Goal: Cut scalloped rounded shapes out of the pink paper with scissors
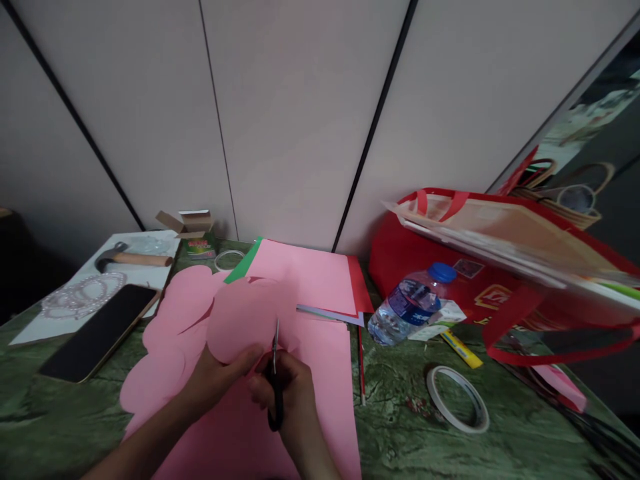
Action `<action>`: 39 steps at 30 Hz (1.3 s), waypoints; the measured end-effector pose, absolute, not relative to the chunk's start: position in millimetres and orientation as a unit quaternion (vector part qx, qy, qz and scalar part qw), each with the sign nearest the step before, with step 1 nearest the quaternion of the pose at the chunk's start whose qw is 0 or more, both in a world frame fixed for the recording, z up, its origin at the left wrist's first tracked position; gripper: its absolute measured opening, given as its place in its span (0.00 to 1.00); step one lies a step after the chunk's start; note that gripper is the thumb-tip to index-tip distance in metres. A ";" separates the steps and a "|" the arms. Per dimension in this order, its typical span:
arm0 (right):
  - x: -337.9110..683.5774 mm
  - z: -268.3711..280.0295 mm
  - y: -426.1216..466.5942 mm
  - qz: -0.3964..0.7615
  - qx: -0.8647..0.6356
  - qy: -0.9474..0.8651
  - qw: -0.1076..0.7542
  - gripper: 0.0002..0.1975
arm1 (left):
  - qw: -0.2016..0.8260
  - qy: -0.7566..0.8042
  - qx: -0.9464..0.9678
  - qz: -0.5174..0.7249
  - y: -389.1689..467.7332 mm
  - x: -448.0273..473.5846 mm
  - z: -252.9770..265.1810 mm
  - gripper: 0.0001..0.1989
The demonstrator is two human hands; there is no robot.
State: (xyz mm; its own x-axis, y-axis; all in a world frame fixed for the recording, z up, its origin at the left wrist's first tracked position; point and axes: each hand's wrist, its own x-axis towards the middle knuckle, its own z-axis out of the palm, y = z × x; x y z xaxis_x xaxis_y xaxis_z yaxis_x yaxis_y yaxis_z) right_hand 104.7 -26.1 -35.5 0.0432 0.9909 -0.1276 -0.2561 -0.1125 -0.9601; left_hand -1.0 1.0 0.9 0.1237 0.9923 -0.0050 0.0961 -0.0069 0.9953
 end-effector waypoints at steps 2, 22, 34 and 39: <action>104.9 -36.1 -26.7 0.575 -0.471 -0.387 0.546 0.05 | 0.516 0.489 0.551 0.437 1.8 -2.0 -0.1 0.08; 106.9 -45.0 -27.6 0.579 -0.455 -0.403 0.544 0.07 | 0.528 0.475 0.562 0.425 8.3 -10.6 -10.1 0.06; 102.6 -38.9 -31.9 0.596 -0.452 -0.394 0.534 0.09 | 0.482 0.500 0.544 0.472 10.8 -10.2 -11.2 0.11; 100.8 -41.5 -32.9 0.599 -0.445 -0.406 0.528 0.11 | 0.523 0.531 0.495 0.446 2.5 -3.9 1.0 0.11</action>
